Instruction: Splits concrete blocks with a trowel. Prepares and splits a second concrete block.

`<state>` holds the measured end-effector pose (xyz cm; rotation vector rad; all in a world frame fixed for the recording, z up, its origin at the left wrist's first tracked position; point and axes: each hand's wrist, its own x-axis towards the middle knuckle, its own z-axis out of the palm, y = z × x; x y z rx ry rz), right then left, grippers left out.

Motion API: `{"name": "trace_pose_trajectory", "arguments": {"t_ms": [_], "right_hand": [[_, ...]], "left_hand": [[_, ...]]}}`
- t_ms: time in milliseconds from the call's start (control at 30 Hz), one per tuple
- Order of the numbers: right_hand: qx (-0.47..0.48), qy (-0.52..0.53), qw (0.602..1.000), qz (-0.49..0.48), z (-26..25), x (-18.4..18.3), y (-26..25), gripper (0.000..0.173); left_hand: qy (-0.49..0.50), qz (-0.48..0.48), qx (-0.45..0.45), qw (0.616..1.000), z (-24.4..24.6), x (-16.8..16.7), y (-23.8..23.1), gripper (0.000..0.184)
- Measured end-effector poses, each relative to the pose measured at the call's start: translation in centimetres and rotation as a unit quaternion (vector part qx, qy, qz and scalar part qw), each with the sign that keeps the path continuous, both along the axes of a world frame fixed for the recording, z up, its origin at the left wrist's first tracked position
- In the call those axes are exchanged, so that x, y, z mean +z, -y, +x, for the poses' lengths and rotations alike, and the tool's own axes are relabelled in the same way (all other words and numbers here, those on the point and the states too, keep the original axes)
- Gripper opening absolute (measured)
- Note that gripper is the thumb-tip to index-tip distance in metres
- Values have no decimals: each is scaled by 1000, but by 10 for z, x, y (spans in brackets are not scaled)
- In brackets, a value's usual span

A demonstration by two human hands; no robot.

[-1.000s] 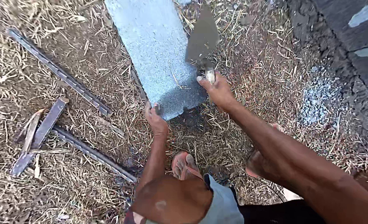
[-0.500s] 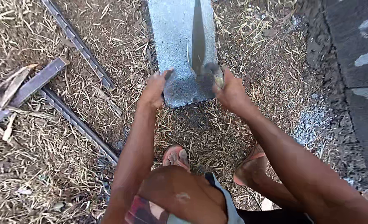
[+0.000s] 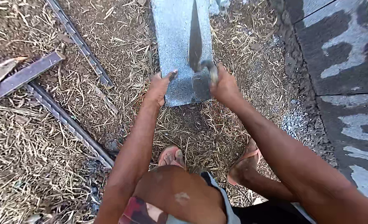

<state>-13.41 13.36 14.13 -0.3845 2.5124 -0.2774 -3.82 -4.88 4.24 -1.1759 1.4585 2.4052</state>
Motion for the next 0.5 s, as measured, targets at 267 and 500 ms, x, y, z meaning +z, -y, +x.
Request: {"name": "trace_pose_trajectory", "arguments": {"t_ms": [267, 500], "right_hand": [[-15, 52, 998, 29, 66, 8, -51, 49], [-30, 7, 999, -37, 37, -2, -20, 54]], "left_hand": [[-15, 10, 27, 999, 0, 1, -4, 38], [-13, 7, 32, 999, -2, 3, -2, 38]]}}
